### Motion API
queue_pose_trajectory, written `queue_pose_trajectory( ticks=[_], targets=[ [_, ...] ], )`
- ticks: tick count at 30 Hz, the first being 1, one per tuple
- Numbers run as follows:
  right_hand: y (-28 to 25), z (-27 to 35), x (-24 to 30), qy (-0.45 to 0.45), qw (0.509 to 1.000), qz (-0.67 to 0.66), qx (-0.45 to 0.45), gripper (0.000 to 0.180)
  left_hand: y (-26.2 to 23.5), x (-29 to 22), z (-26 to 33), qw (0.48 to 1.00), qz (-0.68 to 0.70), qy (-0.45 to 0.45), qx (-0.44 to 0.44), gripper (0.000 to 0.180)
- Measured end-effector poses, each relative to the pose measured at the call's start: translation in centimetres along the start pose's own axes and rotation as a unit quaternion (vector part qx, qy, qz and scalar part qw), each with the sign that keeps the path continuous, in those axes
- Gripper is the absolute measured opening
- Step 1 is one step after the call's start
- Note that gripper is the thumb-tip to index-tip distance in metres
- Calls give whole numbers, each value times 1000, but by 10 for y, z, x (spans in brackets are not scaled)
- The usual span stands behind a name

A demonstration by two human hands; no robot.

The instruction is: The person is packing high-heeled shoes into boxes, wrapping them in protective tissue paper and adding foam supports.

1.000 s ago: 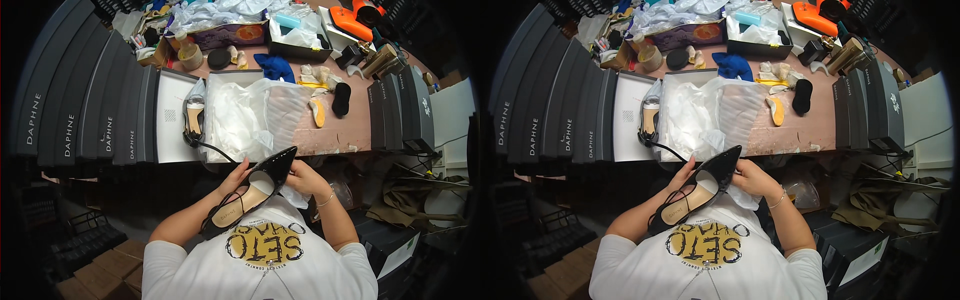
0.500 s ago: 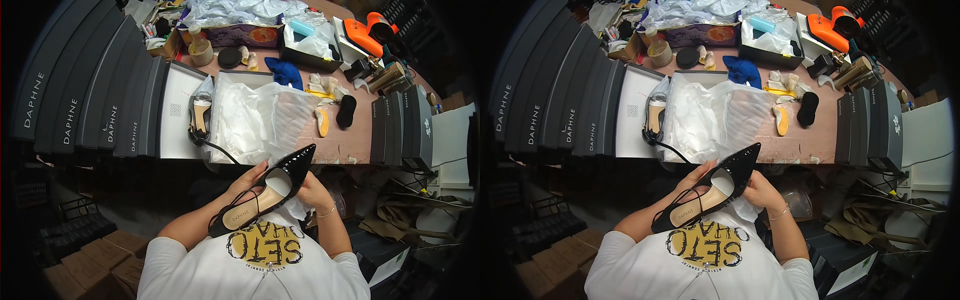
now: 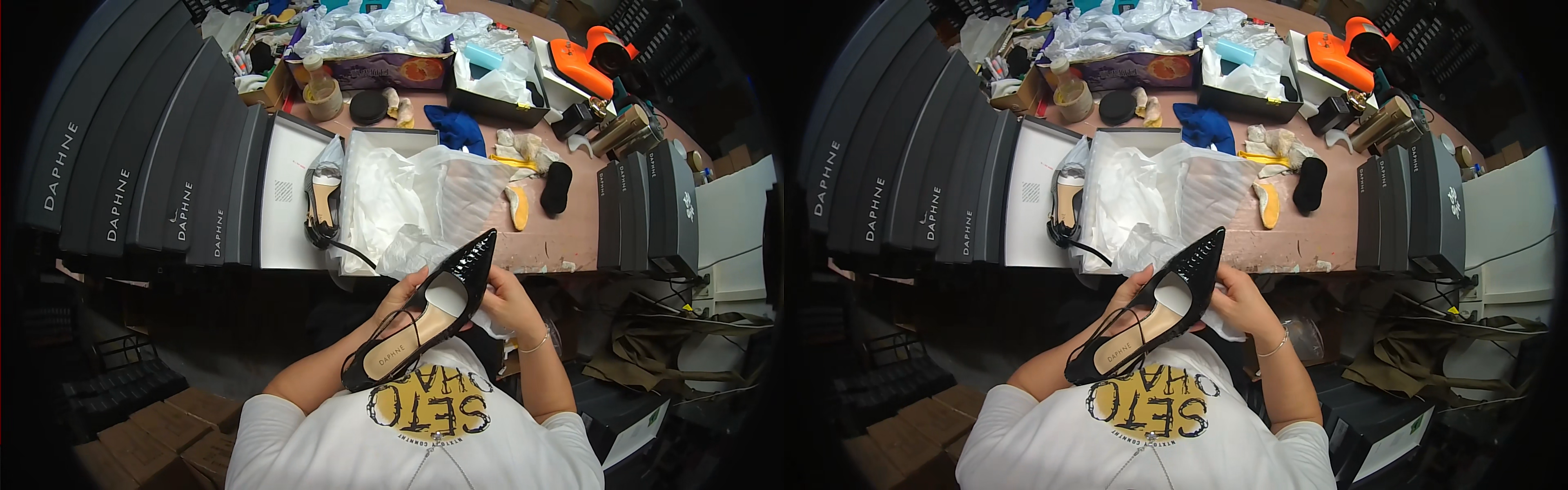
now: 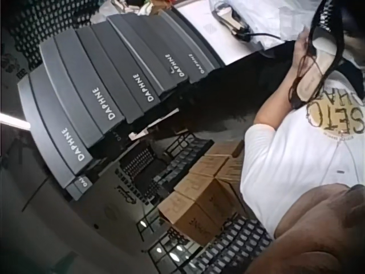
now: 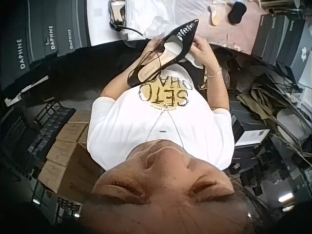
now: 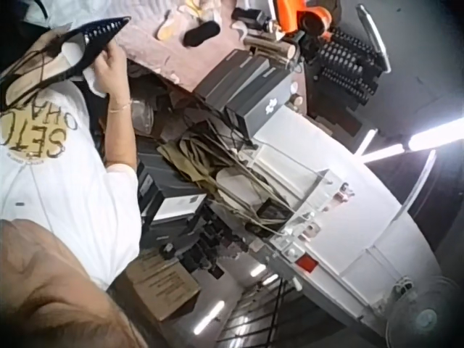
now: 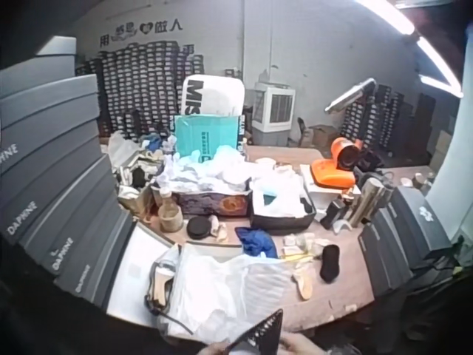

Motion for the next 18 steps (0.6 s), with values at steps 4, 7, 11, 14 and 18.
queue_pose_trajectory(
  ticks=[4,7,11,14,18],
  targets=[
    [-16,-5,26,-115,937,264,-200,23,7,-10,1,998,-63,8,-19,54],
    [-1,6,63,-247,867,355,-246,17,12,-30,-1,979,-144,107,-93,50],
    [41,-18,63,-241,803,531,-120,13,21,-37,-13,934,-256,214,-127,38],
    [53,-32,46,-234,746,619,-78,9,18,-26,-8,913,-288,244,-153,38],
    [55,-41,27,-271,752,598,-59,13,3,-19,-4,919,-247,273,-142,40]
  ],
)
Point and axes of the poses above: each hand's wrist, its own z-axis away from the middle knuckle, its own y-axis out of the palm, x = y × z, the point moved 3 cm from there along -z, towards the middle knuckle, and after that the axes turned 2 degrees about y, right-handed, at the moved point
